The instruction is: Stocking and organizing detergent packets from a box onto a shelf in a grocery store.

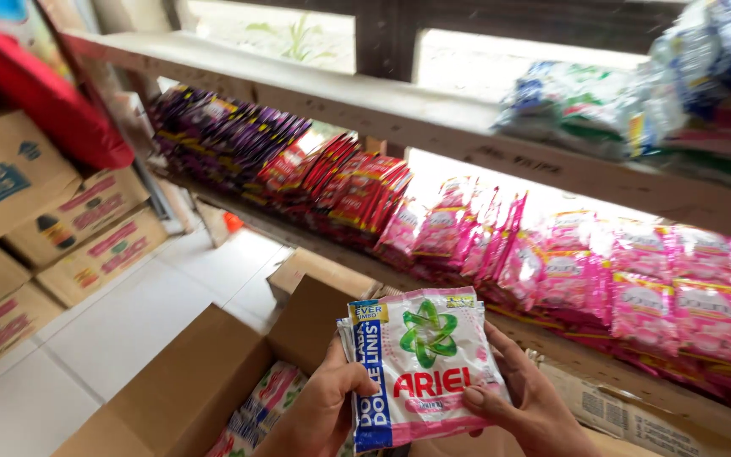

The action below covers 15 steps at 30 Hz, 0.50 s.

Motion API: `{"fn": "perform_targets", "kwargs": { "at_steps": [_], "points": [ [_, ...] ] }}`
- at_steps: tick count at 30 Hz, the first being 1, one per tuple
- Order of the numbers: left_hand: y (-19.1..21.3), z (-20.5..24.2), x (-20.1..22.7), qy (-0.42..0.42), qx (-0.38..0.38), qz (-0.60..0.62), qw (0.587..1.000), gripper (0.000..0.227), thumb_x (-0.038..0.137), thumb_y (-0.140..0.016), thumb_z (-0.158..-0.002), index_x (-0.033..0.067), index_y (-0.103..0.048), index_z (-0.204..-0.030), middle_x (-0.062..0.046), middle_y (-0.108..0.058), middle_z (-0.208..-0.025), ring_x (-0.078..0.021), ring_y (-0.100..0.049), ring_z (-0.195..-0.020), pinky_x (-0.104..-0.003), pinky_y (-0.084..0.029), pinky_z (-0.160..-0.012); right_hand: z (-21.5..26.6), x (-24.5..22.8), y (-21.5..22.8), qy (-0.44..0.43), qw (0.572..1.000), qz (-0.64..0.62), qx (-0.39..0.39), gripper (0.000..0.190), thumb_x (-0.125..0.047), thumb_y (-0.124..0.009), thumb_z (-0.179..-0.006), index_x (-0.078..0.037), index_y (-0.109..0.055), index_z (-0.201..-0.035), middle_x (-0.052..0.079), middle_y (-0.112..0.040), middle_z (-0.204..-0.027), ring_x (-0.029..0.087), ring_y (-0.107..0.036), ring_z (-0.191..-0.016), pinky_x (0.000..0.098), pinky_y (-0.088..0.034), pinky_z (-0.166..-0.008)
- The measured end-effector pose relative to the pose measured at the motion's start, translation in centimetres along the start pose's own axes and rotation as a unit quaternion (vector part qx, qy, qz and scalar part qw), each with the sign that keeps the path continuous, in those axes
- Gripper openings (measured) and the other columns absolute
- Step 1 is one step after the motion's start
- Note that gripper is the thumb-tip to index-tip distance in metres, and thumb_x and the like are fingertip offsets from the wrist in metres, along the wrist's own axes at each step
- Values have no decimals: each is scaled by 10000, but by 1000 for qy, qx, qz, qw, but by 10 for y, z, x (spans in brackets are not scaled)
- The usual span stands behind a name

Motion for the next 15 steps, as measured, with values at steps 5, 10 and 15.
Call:
{"fn": "perform_targets", "kwargs": {
  "at_steps": [5,10,15],
  "points": [
    [-82,-2,37,26,-78,-63,995,792,-53,-521,-679,138,-457,-1444,-89,-652,-1037,-189,-675,-823,-330,-599,-705,13,-76,16,31,999,1,22,1054,-248,-819,-812,-143,-197,-1657,132,-565,-1504,253,-667,-1173,449,-618,-806],
    [-130,-27,81,-20,-71,-116,990,747,-44,-541,-668,85,-461,-1400,-95,-675,-1000,-192,-709,-808,-339,-623,-683,9,-162,25,38,990,78,108,1036,-246,-790,-779,-138,-239,-1649,121,-636,-1407,175,-678,-1136,354,-589,-871],
    [-173,-74,138,-144,-82,-108,980,679,-28,-624,-733,-4,-458,-1391,-176,-719,-955,-210,-729,-705,-324,-634,-598,-16,-219,60,90,977,150,119,1020,-246,-781,-890,-136,-210,-1727,221,-752,-1196,275,-730,-926,419,-620,-657]
  ]
}}
Point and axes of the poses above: each hand's wrist, its own z-axis away from the middle knuckle, its own y-axis out of the back of the hand, x = y × z, the point moved 10 cm from there along -z, towards the middle knuckle
